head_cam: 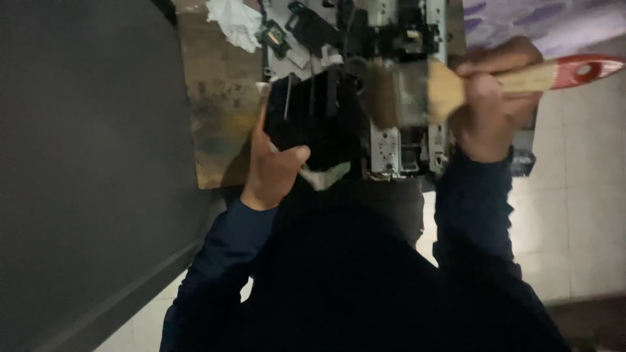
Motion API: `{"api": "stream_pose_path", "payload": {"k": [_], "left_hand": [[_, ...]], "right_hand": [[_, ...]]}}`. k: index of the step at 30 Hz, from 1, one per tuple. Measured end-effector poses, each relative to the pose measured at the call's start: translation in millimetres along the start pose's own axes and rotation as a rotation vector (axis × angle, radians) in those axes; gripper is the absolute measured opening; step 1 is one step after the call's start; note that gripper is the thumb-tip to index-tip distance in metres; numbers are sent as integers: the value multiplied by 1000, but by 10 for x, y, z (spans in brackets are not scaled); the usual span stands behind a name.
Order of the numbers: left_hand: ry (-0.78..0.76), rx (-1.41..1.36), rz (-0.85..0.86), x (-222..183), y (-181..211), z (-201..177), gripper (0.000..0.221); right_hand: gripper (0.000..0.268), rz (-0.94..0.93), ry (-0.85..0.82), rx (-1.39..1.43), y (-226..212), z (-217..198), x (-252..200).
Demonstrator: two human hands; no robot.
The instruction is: Cleaning a printer component with a brush and then reassembling it into the main printer frame using a screwdriver.
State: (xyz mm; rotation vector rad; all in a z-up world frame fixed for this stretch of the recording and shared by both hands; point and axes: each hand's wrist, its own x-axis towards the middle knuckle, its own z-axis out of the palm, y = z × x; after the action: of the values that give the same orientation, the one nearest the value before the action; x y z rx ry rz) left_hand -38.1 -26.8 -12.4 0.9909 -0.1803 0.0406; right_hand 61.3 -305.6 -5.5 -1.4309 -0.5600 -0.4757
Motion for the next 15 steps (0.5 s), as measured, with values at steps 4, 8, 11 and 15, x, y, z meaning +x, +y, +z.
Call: {"api": "stream_pose_path", "payload": {"k": [4,8,11,15], "left_hand": [[48,335,-126,-1,166,51,80],[14,377,-34,3,299,239,49],[39,364,-74,-16,219,168,44],[41,418,-133,26,246,137,35]], "right_hand": [[17,-41,-607,284,1130,-1437,-228],[24,-21,-395,363,-205,345,-197],[21,-2,-468,325,161,-345,-344],[73,60,-891,864,1546,-1565,-640]]}}
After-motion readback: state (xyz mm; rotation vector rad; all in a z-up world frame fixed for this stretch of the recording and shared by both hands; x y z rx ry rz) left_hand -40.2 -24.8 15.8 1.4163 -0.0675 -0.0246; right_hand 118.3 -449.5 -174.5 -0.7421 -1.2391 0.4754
